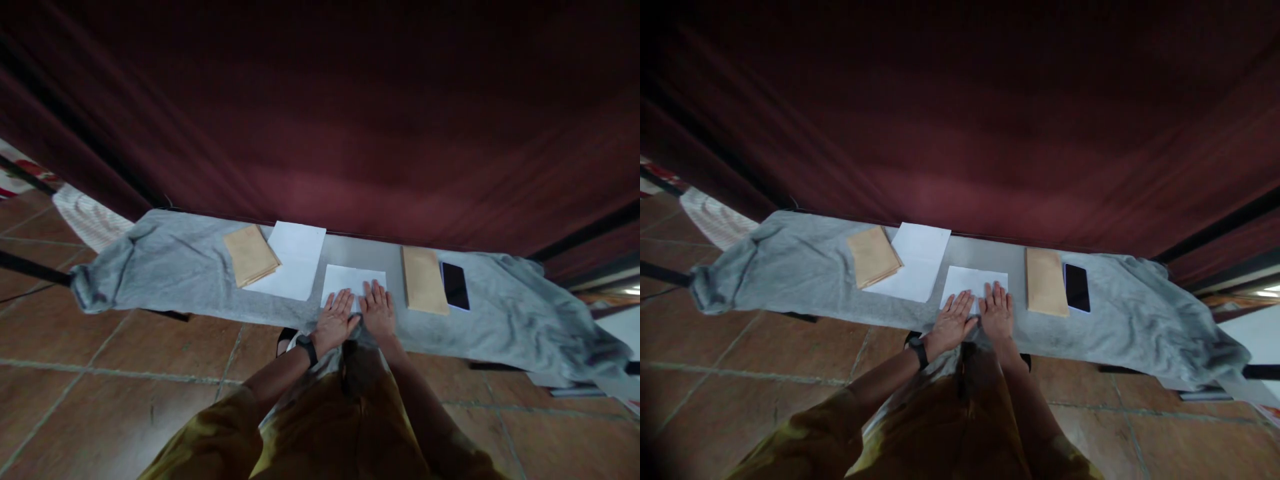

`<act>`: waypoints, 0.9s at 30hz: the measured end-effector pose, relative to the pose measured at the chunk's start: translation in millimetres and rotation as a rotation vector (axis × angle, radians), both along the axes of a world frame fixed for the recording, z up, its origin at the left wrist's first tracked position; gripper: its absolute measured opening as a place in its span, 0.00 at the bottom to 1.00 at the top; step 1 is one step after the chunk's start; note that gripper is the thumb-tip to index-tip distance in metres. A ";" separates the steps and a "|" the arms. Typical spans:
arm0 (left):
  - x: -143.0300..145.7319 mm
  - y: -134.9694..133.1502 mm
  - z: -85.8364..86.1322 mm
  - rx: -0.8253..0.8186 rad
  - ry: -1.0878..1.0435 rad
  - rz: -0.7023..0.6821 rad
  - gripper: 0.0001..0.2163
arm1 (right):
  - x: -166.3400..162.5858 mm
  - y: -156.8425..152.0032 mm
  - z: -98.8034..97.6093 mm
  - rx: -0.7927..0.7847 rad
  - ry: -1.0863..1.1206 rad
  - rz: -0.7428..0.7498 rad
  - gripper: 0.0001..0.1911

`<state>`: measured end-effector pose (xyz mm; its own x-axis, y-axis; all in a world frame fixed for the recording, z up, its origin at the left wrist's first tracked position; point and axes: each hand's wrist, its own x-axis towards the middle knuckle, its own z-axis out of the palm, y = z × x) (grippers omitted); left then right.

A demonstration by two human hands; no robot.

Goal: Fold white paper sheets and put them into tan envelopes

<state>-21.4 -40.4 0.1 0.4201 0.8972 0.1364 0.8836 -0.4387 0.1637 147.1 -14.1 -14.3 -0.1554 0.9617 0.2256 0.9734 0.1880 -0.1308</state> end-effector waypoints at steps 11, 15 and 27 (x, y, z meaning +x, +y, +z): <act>22.2 69.1 -3.7 -0.046 -0.009 0.068 0.29 | -4.0 3.5 -2.6 0.028 0.032 -0.011 0.27; 18.9 88.4 -4.8 -0.026 -0.014 0.074 0.28 | -4.4 5.0 -3.7 0.034 0.036 -0.029 0.27; -3.5 65.0 -3.1 0.009 -0.003 -0.019 0.27 | -5.1 4.5 -5.0 0.086 0.055 -0.021 0.28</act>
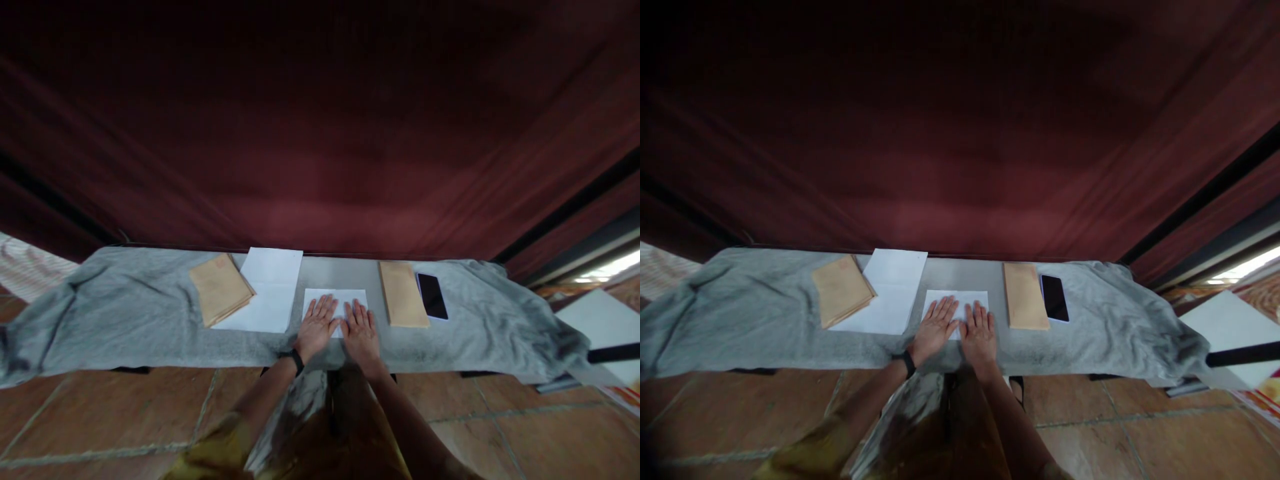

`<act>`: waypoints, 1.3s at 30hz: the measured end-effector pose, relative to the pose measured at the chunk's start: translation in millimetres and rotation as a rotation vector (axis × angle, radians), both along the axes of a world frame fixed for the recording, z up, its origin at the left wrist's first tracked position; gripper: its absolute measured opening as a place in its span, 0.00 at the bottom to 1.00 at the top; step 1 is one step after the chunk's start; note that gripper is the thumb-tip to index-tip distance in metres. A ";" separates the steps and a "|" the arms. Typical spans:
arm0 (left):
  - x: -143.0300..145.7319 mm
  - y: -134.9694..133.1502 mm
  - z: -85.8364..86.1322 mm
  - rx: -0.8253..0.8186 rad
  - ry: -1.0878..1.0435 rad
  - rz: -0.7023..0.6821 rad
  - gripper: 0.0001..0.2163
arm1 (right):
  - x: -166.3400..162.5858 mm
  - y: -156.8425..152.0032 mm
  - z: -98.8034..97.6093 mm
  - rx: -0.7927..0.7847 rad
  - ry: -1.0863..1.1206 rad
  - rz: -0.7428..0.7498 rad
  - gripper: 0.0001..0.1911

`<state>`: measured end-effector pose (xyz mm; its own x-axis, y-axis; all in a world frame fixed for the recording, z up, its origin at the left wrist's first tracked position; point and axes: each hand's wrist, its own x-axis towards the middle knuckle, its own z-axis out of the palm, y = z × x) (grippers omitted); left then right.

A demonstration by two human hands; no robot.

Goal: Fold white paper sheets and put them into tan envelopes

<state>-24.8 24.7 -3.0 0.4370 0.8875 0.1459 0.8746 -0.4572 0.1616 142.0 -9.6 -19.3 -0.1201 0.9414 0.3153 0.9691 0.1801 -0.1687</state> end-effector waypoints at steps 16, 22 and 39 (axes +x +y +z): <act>-26.4 -50.3 13.4 0.010 0.016 -0.208 0.23 | -10.6 23.7 11.6 -0.144 0.026 0.321 0.24; -28.2 -48.2 7.9 0.045 0.016 -0.221 0.25 | 2.0 50.5 4.5 -0.116 -0.006 0.327 0.25; -30.0 -47.0 7.3 0.031 0.026 -0.225 0.27 | -1.7 76.8 7.3 -0.086 -0.046 0.028 0.28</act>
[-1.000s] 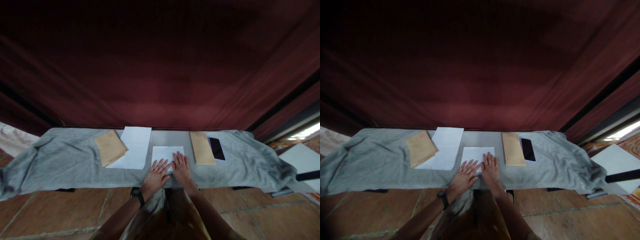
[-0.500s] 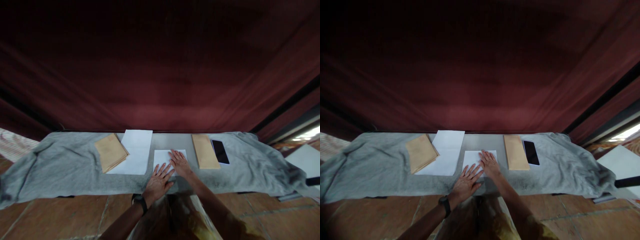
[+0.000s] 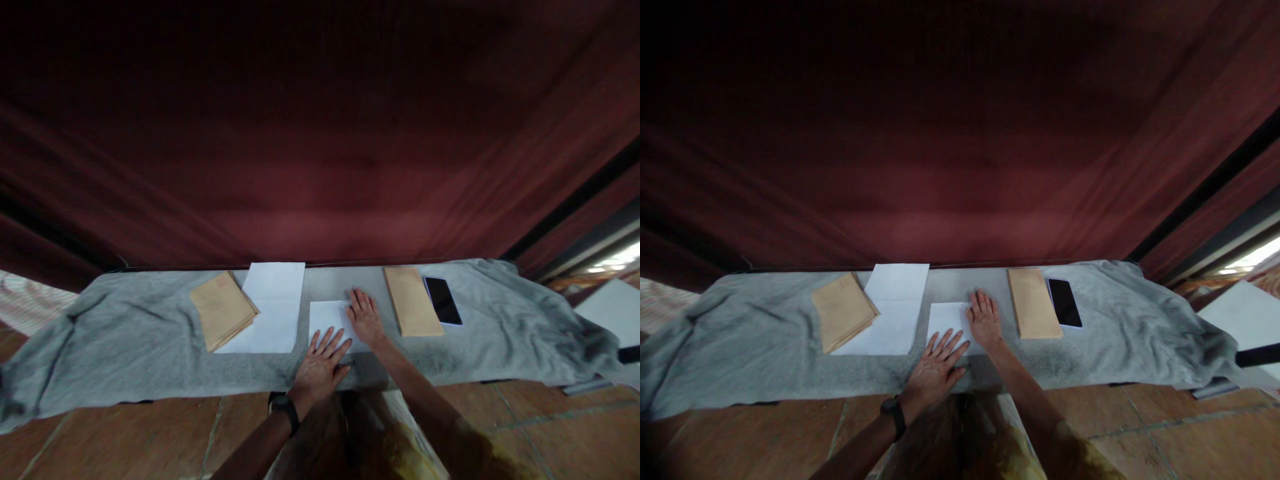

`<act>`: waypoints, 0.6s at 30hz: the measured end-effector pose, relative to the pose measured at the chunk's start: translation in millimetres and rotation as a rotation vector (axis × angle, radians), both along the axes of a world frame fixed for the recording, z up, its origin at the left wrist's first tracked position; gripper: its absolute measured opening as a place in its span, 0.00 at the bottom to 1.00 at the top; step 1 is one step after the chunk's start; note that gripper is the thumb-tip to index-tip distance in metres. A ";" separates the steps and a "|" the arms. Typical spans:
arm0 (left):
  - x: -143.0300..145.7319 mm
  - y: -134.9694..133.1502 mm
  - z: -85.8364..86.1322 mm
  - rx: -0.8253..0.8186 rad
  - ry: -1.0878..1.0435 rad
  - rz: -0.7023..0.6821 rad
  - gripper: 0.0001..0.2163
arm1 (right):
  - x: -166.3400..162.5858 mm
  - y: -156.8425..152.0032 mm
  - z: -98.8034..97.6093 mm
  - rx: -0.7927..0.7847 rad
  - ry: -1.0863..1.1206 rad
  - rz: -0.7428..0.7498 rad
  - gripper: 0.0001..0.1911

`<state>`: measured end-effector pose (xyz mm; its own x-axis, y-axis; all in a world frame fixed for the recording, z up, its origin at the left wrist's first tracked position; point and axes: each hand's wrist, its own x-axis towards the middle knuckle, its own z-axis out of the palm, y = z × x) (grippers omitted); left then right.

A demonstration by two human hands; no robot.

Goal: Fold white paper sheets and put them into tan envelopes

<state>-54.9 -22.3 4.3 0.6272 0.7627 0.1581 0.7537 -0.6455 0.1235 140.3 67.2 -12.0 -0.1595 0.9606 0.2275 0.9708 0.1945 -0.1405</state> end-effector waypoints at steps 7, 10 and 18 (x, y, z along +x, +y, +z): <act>1.5 -0.7 1.6 0.016 0.000 -0.009 0.25 | -3.4 -65.9 -8.8 0.066 0.024 0.153 0.25; 1.2 -1.0 1.3 0.055 0.006 -0.015 0.25 | 3.6 -85.2 -10.1 0.085 0.007 0.119 0.26; 1.4 -1.2 -0.2 0.113 -0.006 -0.012 0.27 | 17.3 -106.3 -9.0 0.137 -0.022 0.067 0.26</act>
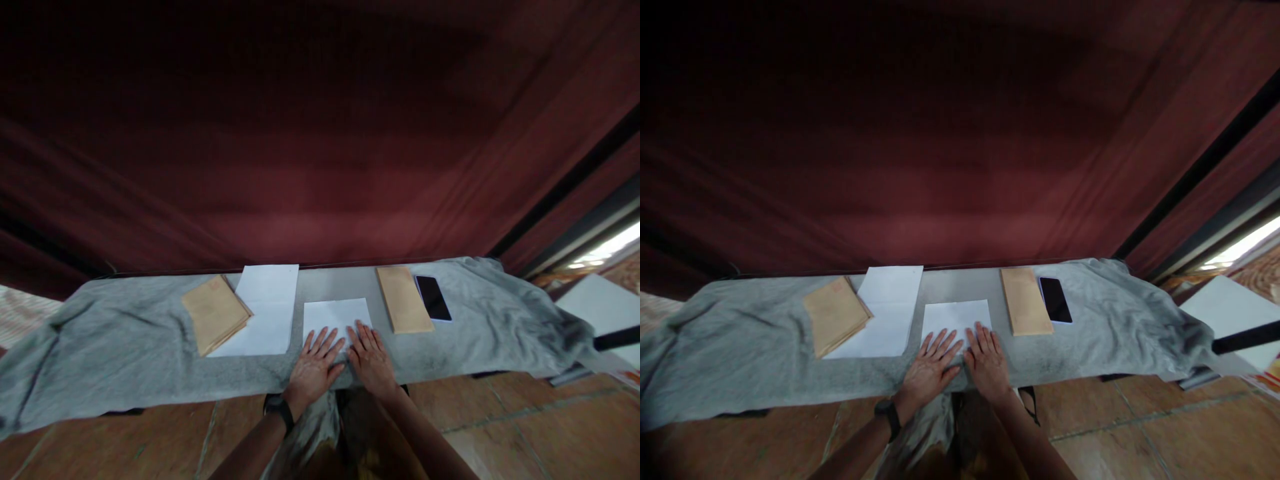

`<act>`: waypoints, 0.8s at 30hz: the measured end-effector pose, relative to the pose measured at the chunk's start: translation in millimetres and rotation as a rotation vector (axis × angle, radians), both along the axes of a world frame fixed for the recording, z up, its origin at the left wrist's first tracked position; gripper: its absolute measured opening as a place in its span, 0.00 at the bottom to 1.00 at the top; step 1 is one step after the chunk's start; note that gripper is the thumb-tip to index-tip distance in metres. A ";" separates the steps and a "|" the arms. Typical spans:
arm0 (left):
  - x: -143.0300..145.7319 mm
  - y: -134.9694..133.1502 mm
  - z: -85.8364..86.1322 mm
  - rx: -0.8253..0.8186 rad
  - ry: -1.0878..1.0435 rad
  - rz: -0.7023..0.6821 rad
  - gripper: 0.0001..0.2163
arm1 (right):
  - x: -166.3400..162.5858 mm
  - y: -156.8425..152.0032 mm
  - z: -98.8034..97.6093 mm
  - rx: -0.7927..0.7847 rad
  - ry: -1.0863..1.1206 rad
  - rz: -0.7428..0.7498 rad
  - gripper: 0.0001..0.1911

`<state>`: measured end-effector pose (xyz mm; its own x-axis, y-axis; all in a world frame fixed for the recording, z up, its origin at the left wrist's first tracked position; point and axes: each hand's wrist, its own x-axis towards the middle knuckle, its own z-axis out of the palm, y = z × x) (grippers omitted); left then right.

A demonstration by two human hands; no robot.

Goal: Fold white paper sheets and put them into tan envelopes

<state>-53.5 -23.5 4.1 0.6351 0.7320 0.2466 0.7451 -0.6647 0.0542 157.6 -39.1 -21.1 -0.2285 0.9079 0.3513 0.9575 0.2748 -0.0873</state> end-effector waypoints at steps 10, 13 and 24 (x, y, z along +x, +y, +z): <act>1.6 -3.6 -13.1 -0.010 -0.053 0.219 0.29 | 11.5 -15.4 6.2 -0.049 0.016 0.023 0.28; 4.3 -5.2 -19.4 -0.019 -0.113 0.382 0.31 | 12.0 -18.3 7.4 -0.064 0.026 0.007 0.28; 88.8 25.2 0.2 -0.264 -0.150 0.199 0.28 | 11.0 -17.0 4.7 -0.156 0.015 -0.013 0.26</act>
